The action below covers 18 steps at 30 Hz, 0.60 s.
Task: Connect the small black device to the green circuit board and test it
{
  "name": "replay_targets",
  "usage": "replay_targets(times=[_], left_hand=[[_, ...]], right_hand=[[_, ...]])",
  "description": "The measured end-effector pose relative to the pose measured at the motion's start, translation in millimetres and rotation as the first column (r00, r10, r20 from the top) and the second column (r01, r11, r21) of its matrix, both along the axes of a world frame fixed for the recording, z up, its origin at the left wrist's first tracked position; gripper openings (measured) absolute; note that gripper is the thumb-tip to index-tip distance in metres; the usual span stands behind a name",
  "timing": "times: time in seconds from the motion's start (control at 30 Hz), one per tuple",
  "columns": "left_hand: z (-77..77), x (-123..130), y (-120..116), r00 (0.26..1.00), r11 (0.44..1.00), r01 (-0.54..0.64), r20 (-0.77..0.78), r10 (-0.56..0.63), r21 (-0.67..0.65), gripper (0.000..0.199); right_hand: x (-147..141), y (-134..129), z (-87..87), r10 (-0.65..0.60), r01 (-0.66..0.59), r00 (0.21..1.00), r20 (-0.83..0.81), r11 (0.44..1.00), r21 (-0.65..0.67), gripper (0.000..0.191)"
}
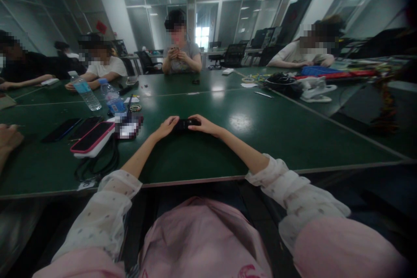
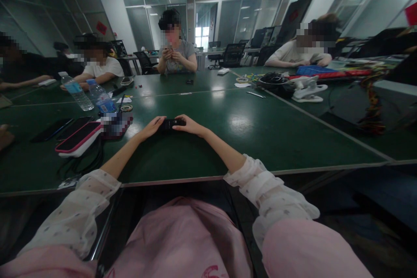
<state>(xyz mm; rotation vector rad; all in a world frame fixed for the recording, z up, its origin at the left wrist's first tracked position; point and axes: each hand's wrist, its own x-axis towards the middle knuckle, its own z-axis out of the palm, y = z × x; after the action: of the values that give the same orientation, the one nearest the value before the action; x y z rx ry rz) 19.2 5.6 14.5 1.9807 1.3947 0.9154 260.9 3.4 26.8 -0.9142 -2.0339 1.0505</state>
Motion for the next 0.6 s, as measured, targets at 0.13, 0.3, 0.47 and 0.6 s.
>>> replay_targets(times=[0.13,0.3,0.47,0.6], left_hand=[[-0.4,-0.3,0.3,1.000,1.000,0.002,0.005,-0.002,-0.009,0.058],[-0.5,-1.4,-0.2,1.000,1.000,0.019,0.023,-0.019,-0.022,0.059],[0.6,-0.9,-0.2,0.998,0.998,0.053,0.029,-0.052,-0.023,0.060],[3.3,0.5,-2.8,0.997,0.997,0.069,0.038,-0.068,-0.020,0.060]], right_hand=[[1.8,4.8,1.8,-0.019,0.011,0.997,-0.076,0.994,-0.108,0.045],[2.4,5.1,2.2,-0.030,0.010,0.991,-0.130,0.988,-0.152,0.041],[2.7,6.4,0.8,-0.006,-0.042,0.976,-0.218,0.976,-0.213,0.043],[3.1,8.7,-0.7,-0.001,-0.055,0.970,-0.245,0.974,-0.222,0.039]])
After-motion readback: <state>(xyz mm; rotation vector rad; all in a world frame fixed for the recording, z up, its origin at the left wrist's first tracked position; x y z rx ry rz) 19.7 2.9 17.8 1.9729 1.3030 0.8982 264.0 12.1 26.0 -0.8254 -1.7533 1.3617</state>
